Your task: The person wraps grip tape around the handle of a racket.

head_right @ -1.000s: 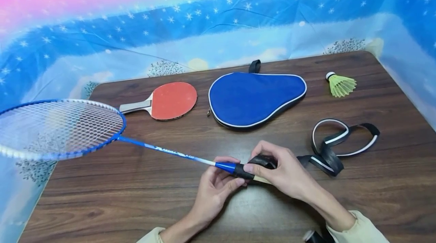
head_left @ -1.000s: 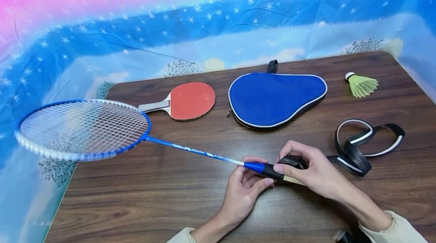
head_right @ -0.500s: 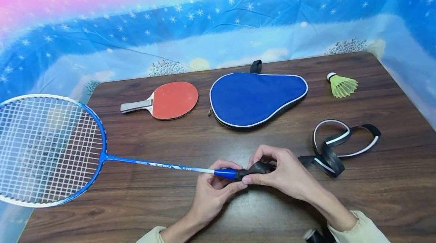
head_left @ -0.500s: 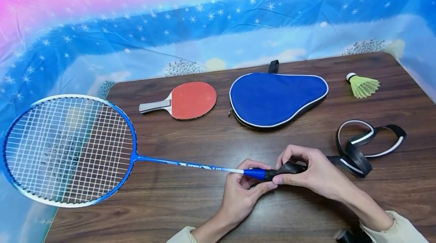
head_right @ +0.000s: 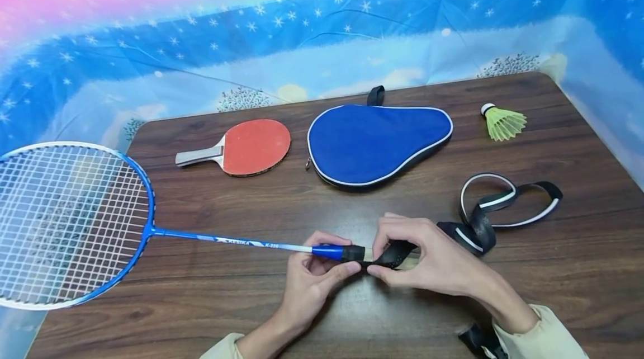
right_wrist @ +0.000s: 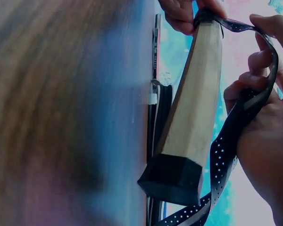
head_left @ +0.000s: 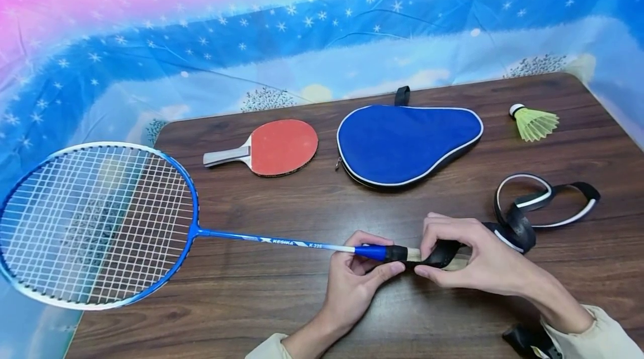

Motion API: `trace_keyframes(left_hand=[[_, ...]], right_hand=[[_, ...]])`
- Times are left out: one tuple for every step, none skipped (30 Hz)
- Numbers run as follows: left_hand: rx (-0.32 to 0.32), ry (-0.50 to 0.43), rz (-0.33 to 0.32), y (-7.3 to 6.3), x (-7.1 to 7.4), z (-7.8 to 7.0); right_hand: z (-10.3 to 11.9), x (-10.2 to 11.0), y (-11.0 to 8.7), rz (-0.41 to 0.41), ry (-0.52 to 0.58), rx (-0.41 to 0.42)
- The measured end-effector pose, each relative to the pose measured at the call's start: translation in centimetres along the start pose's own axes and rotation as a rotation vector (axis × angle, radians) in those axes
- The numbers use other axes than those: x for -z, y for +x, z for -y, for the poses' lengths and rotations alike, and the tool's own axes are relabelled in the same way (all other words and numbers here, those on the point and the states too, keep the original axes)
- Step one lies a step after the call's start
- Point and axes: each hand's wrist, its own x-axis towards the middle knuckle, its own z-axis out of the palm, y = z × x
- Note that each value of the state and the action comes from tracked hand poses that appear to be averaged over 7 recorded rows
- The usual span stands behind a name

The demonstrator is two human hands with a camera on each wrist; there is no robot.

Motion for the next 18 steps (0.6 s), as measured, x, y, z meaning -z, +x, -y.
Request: trace_keyframes(left_hand=[[-0.011,-0.003,0.001,0.0,0.0,0.0],[-0.023,-0.006,0.002,0.0,0.0,0.0],[-0.036,-0.010,0.005,0.0,0.0,0.0],[-0.046,-0.009,0.011,0.0,0.0,0.1],[-0.055,-0.009,0.020,0.0,-0.1,0.1],[-0.064,-0.005,0.027,0.0,-0.1,0.2],[-0.072,-0.002,0.036,0.0,-0.1,0.2],[-0.079,0.001,0.047,0.1,-0.1,0.3],[-0.082,-0.001,0.058,0.1,-0.1,0.3],[-0.086,-0.005,0.070,0.1,-0.1,0.3],[-0.086,-0.011,0.080,0.1,-0.1,0.3],[-0.087,-0.017,0.089,0.1,0.0,0.3],[-0.085,-0.027,0.099,0.1,0.0,0.3],[-0.085,-0.036,0.107,0.1,0.0,0.3],[-0.084,-0.045,0.114,0.1,0.0,0.3],[-0.084,-0.048,0.120,0.1,0.1,0.3],[-0.082,-0.050,0.124,0.1,0.1,0.4],[-0.081,-0.053,0.129,0.1,0.2,0.4]], right_hand=[[0.1,0.0,0.1,-0.005,-0.006,0.015],[0.2,0.1,0.1,-0.016,-0.015,0.025],[0.2,0.1,0.2,-0.032,-0.034,0.025],[0.2,0.1,0.2,-0.052,-0.056,0.015],[0.1,0.2,0.1,-0.076,-0.081,-0.004],[-0.2,0.2,0.0,-0.098,-0.108,-0.036],[-0.6,0.3,-0.2,-0.119,-0.133,-0.082],[-0.9,0.3,-0.4,-0.135,-0.151,-0.131],[-1.3,0.3,-0.6,-0.141,-0.168,-0.197],[-1.6,0.3,-0.9,-0.141,-0.173,-0.257],[-2.0,0.3,-1.1,-0.139,-0.176,-0.319],[-2.3,0.2,-1.3,-0.134,-0.175,-0.376],[-2.4,0.2,-1.4,-0.129,-0.172,-0.422],[-2.5,0.1,-1.4,-0.123,-0.165,-0.457],[-2.5,0.1,-1.5,-0.115,-0.160,-0.490],[-2.6,0.0,-1.5,-0.107,-0.148,-0.507],[-2.7,0.0,-1.5,-0.101,-0.136,-0.521],[-2.8,-0.1,-1.6,-0.092,-0.120,-0.529]])
